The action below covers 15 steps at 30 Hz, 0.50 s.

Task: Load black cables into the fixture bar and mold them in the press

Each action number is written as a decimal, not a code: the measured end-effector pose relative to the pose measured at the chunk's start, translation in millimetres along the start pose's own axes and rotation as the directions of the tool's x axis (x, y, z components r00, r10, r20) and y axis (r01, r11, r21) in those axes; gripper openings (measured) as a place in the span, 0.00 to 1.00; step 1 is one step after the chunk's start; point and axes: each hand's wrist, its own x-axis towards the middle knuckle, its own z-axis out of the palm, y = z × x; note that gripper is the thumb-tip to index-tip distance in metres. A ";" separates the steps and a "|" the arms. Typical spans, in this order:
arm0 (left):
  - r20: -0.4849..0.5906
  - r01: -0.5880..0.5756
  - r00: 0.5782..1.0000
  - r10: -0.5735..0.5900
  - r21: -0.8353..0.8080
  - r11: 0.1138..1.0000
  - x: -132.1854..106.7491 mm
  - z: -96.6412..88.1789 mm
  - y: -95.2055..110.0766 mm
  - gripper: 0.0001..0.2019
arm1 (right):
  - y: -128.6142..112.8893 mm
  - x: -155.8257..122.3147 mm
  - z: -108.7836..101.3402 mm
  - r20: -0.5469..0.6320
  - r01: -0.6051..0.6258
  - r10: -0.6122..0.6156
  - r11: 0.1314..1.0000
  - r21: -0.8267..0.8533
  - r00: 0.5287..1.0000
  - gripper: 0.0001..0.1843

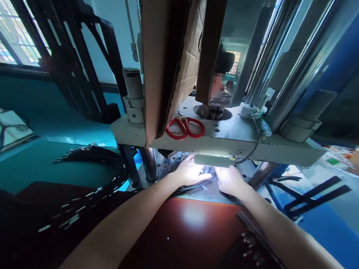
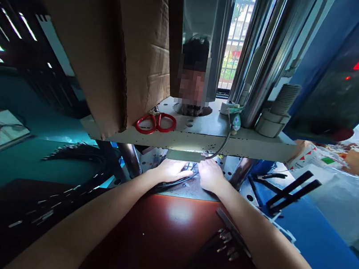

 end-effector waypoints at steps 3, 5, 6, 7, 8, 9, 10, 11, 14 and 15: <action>-0.010 0.008 1.000 -0.009 -0.013 1.000 2.0 1.7 -2.8 0.24 | -1.2 4.3 -4.5 0.028 -0.011 0.011 1.000 -0.013 1.000 0.19; 0.005 0.019 1.000 -0.019 -0.020 1.000 3.0 2.9 -4.1 0.24 | -2.8 8.0 -6.1 0.048 -0.021 0.022 1.000 -0.018 0.999 0.21; 0.012 0.023 1.000 -0.022 -0.023 0.999 3.5 3.4 -4.1 0.24 | -3.6 9.9 -6.3 0.055 -0.026 0.027 0.999 -0.021 0.998 0.22; 0.016 0.028 1.000 -0.027 -0.024 0.999 4.0 3.7 -3.6 0.24 | -4.3 11.8 -6.2 0.060 -0.029 0.030 0.999 -0.022 0.998 0.23; 0.016 0.036 0.999 -0.036 -0.024 0.999 4.7 3.7 -2.6 0.25 | -4.6 13.6 -5.8 0.062 -0.031 0.032 0.999 -0.023 0.998 0.24; 0.019 0.046 0.999 -0.045 -0.022 0.999 5.6 3.3 -1.2 0.25 | -4.5 15.1 -5.4 0.062 -0.030 0.032 0.999 -0.022 0.998 0.24; 0.026 0.056 0.998 -0.055 -0.019 0.998 6.6 2.5 0.2 0.26 | -3.8 16.3 -5.1 0.064 -0.029 0.030 0.999 -0.018 0.998 0.24; 0.039 0.063 0.997 -0.063 -0.016 0.998 7.8 1.1 1.3 0.26 | -2.5 17.2 -5.3 0.068 -0.026 0.027 1.000 -0.012 0.997 0.24; 0.061 0.065 0.996 -0.064 -0.018 0.998 9.4 -5.3 -0.4 0.25 | 4.7 18.4 -9.5 0.087 -0.008 0.006 1.000 0.025 0.996 0.25; 0.052 0.060 0.997 -0.058 -0.019 0.998 8.6 -7.6 -3.4 0.26 | 7.5 18.7 -12.2 0.085 -0.001 -0.003 0.999 0.042 0.996 0.26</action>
